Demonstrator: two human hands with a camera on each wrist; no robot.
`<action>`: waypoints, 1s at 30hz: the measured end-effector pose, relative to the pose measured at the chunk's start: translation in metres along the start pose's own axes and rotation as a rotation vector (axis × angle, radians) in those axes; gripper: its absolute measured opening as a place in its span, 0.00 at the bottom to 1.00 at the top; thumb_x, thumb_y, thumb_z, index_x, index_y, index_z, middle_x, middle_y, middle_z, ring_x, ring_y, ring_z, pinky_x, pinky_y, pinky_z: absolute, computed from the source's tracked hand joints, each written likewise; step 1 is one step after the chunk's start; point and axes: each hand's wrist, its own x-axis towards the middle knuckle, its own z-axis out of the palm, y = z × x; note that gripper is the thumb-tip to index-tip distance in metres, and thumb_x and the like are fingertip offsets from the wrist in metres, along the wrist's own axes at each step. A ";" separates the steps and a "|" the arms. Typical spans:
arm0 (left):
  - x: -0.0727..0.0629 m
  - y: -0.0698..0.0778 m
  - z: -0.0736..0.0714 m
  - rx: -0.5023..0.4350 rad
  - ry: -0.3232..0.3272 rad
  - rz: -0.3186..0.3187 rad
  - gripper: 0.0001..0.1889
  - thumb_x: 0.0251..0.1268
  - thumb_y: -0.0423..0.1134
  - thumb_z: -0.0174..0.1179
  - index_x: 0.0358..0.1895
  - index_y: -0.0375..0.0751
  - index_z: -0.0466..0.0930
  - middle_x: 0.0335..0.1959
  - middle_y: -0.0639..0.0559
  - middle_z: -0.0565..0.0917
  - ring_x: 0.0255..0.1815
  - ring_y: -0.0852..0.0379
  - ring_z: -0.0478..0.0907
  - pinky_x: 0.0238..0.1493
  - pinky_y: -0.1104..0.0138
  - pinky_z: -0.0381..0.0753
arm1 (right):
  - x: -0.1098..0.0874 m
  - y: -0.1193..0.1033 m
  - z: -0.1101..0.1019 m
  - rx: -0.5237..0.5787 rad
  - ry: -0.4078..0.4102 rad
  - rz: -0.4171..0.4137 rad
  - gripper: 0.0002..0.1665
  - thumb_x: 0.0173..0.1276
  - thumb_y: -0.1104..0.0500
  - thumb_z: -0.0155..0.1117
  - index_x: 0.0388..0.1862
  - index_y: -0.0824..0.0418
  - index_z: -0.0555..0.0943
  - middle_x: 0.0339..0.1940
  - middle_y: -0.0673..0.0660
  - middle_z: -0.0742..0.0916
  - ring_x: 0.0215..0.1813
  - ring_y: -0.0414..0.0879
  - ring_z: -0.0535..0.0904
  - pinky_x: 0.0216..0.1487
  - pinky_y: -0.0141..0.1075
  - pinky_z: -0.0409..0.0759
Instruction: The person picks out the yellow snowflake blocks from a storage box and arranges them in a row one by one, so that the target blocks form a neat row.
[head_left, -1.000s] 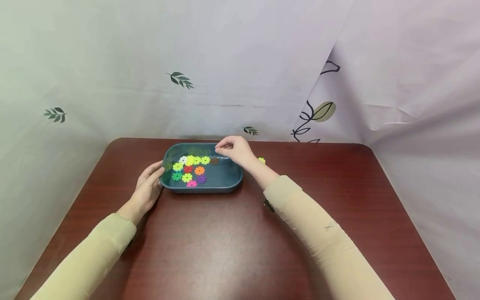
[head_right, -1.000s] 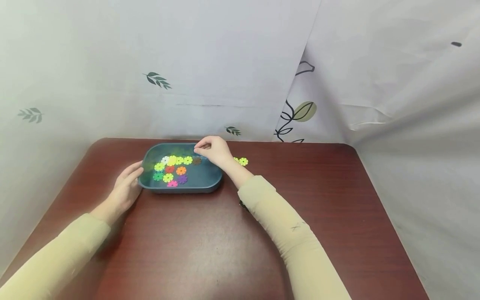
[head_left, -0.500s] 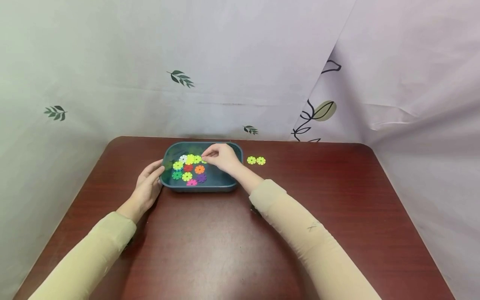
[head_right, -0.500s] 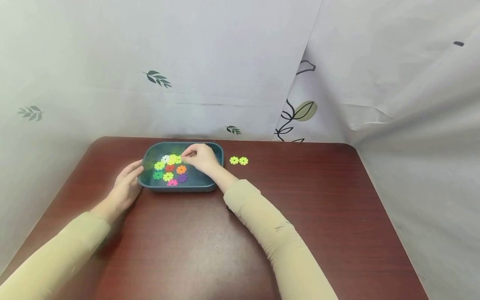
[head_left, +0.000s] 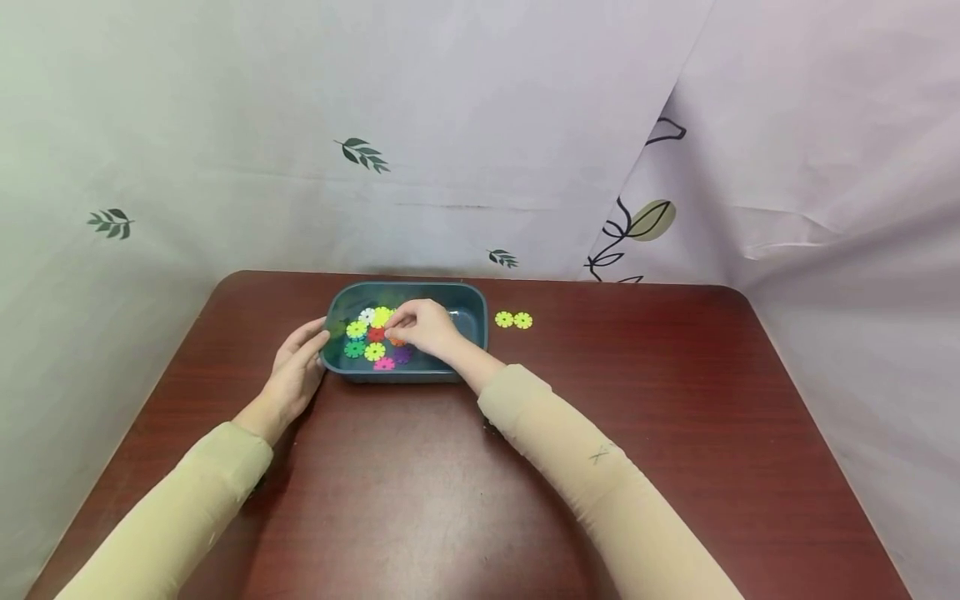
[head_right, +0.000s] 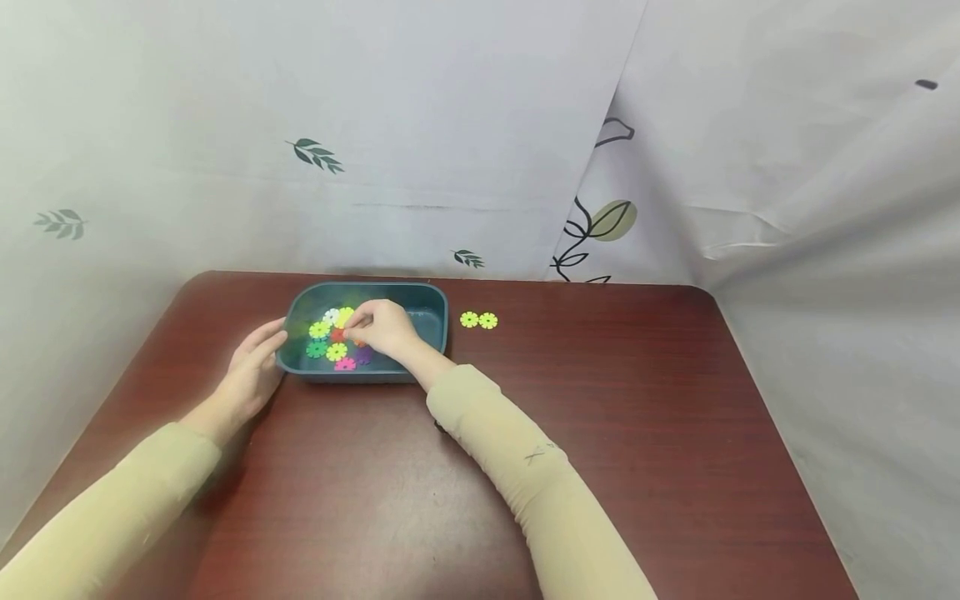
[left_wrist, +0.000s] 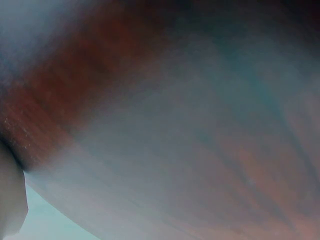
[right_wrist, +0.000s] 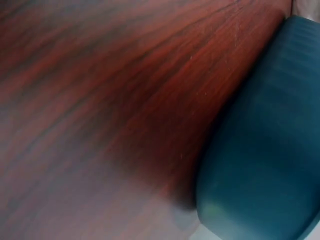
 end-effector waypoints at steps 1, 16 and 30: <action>0.000 0.000 0.000 -0.005 0.001 0.000 0.13 0.84 0.35 0.54 0.64 0.48 0.77 0.59 0.62 0.82 0.59 0.66 0.80 0.58 0.77 0.80 | 0.001 0.000 0.001 0.004 -0.008 0.003 0.07 0.73 0.61 0.74 0.46 0.63 0.91 0.43 0.61 0.93 0.39 0.44 0.86 0.36 0.25 0.77; -0.001 0.001 0.003 0.021 0.014 -0.011 0.13 0.85 0.35 0.53 0.64 0.46 0.78 0.59 0.60 0.83 0.58 0.64 0.80 0.59 0.76 0.80 | 0.018 0.002 0.005 -0.001 -0.189 -0.071 0.11 0.71 0.67 0.73 0.51 0.67 0.89 0.47 0.65 0.93 0.50 0.53 0.91 0.48 0.28 0.86; 0.000 0.002 0.003 0.016 0.040 -0.036 0.14 0.85 0.35 0.53 0.66 0.47 0.76 0.59 0.62 0.83 0.56 0.66 0.81 0.57 0.77 0.80 | 0.023 0.006 0.012 -0.108 -0.223 -0.119 0.10 0.72 0.65 0.73 0.50 0.62 0.90 0.46 0.59 0.93 0.46 0.45 0.88 0.48 0.24 0.82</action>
